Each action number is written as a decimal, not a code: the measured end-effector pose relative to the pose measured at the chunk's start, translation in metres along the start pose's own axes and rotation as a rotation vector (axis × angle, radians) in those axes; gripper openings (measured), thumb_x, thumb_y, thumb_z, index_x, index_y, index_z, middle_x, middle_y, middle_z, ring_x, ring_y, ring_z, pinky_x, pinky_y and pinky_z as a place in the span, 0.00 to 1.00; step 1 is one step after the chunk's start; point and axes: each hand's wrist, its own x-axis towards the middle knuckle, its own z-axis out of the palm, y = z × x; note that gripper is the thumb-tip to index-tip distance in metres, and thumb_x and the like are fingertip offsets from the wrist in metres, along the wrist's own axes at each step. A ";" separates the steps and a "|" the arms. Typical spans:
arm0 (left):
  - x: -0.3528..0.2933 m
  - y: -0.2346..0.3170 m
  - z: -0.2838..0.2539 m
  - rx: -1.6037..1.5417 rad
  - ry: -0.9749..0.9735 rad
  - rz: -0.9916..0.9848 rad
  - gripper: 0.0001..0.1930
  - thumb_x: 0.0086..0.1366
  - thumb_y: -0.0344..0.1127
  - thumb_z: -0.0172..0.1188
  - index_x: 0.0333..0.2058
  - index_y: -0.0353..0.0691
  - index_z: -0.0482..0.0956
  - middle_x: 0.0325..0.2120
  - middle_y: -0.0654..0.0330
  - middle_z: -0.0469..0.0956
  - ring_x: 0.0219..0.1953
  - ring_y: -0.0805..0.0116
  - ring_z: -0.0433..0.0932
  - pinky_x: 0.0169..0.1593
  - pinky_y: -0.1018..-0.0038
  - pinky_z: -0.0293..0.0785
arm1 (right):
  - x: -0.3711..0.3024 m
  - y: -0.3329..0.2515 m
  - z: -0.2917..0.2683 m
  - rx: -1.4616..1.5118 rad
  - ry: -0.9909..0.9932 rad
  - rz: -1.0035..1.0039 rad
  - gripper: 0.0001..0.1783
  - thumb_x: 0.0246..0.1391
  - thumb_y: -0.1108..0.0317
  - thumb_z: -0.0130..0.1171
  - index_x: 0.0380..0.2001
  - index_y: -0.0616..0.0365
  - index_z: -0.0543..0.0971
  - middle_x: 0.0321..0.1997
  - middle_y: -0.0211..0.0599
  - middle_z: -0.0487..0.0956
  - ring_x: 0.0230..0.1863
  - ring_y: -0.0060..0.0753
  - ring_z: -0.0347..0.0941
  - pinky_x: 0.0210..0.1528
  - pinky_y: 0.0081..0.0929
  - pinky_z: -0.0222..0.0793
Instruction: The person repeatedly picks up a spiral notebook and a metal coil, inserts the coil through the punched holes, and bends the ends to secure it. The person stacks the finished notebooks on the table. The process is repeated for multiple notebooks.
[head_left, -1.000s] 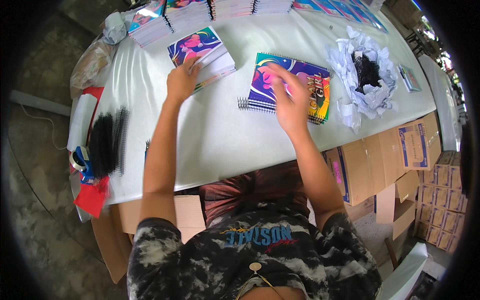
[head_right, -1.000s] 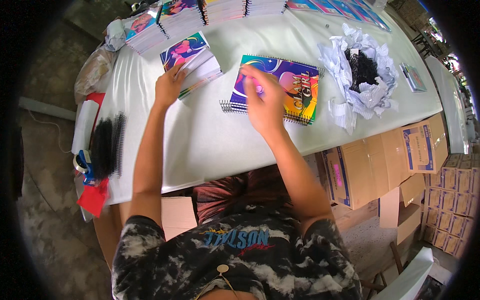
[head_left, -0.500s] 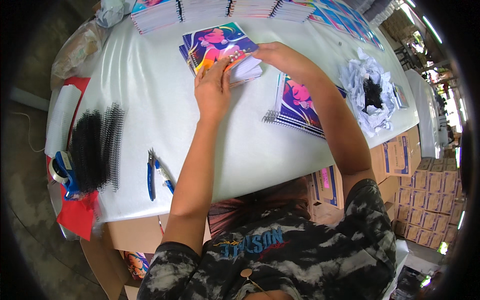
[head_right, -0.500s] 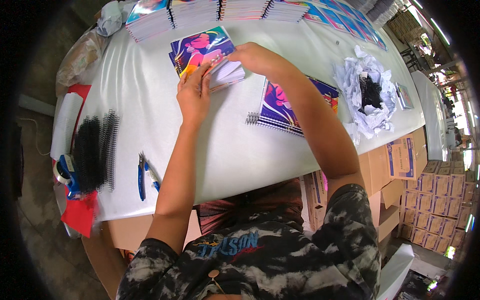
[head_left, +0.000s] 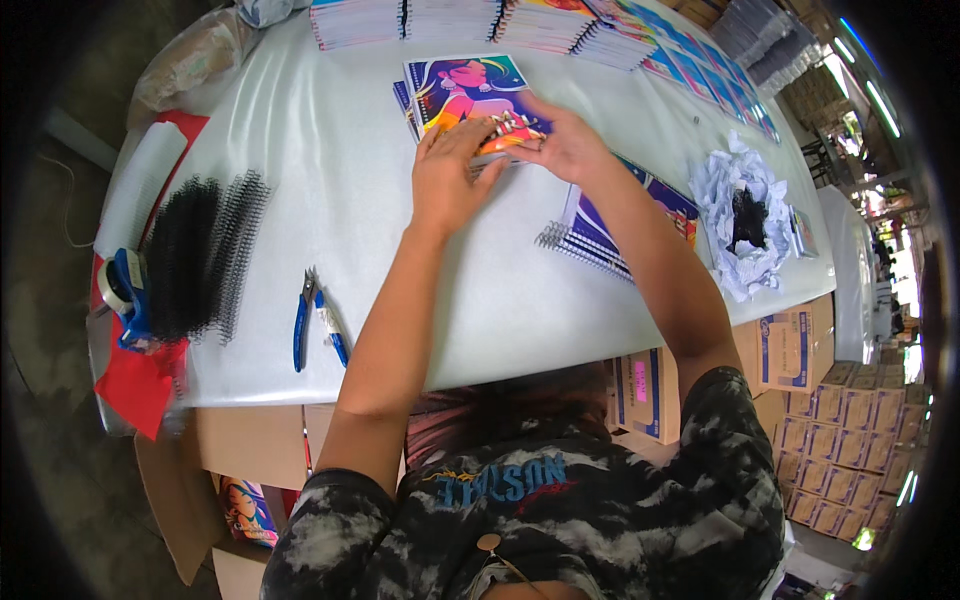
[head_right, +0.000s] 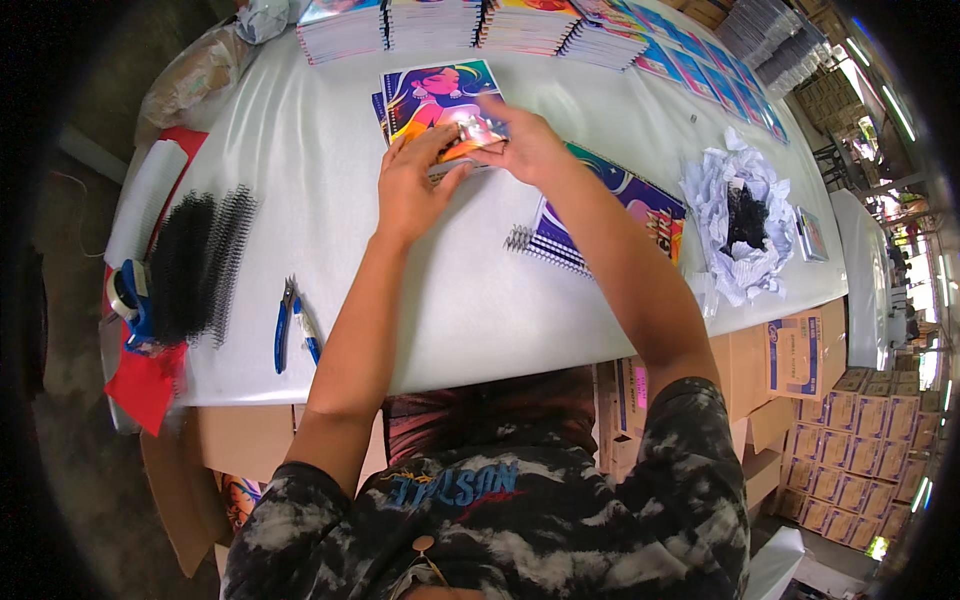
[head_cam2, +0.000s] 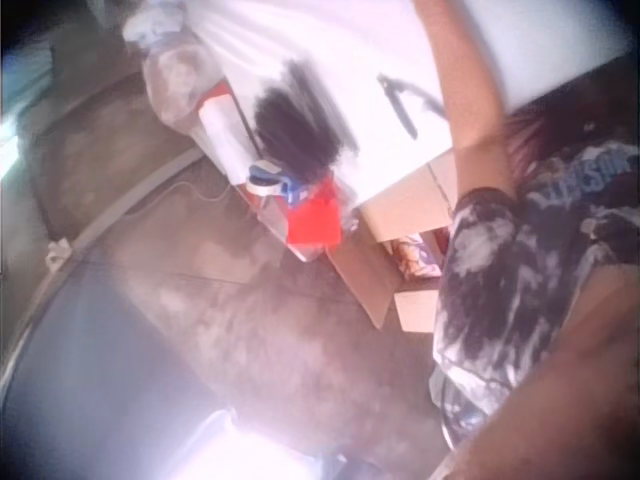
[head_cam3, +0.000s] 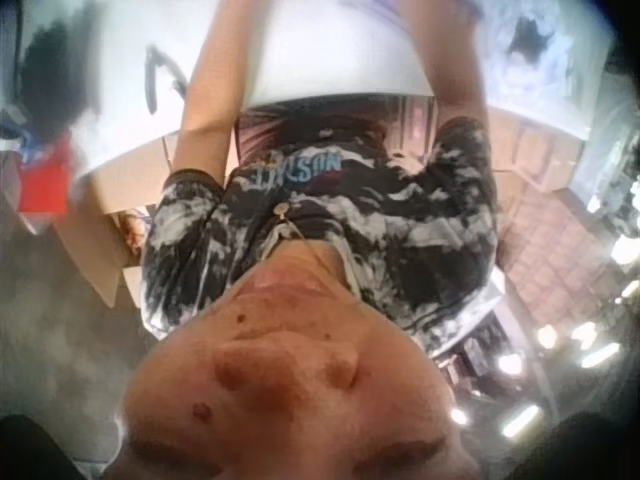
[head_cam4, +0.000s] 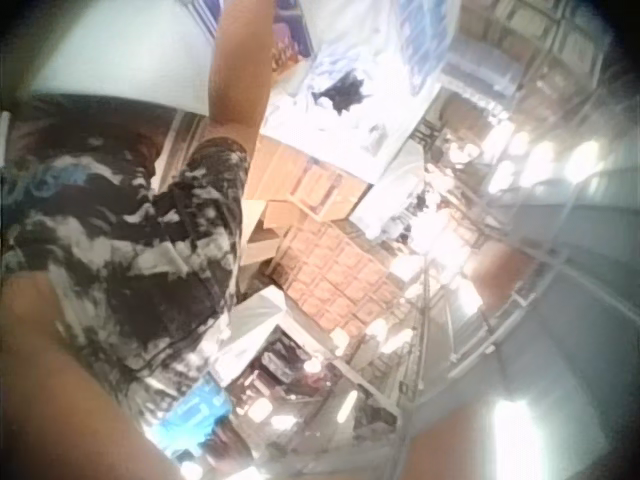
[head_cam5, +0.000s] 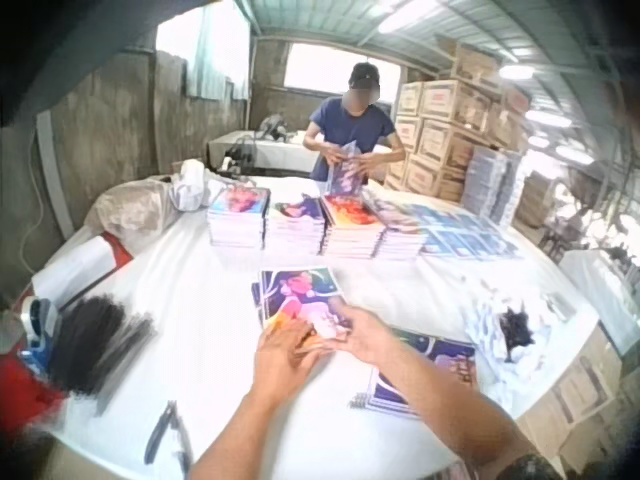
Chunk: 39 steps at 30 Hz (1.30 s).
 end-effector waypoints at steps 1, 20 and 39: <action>0.003 0.004 -0.005 0.001 0.035 0.033 0.24 0.48 0.36 0.64 0.47 0.45 0.73 0.48 0.59 0.73 0.53 0.61 0.68 0.59 0.59 0.54 | -0.001 0.004 0.000 -0.054 0.031 -0.077 0.17 0.51 0.71 0.55 0.45 0.62 0.67 0.42 0.44 0.72 0.45 0.41 0.72 0.50 0.41 0.70; -0.117 0.089 -0.144 -0.880 -0.192 -0.298 0.29 0.39 0.35 0.74 0.40 0.35 0.69 0.37 0.49 0.75 0.41 0.59 0.75 0.46 0.67 0.69 | -0.218 0.094 -0.107 0.288 -0.579 0.503 0.27 0.52 0.76 0.47 0.56 0.71 0.61 0.48 0.52 0.72 0.51 0.36 0.70 0.47 0.30 0.73; -0.152 0.078 -0.085 -0.689 -0.227 -0.598 0.15 0.57 0.20 0.53 0.44 0.34 0.67 0.41 0.58 0.73 0.47 0.69 0.70 0.53 0.70 0.64 | -0.185 0.125 -0.095 -0.530 -0.217 -0.521 0.18 0.40 0.76 0.68 0.34 0.60 0.70 0.37 0.34 0.76 0.37 0.20 0.72 0.39 0.22 0.70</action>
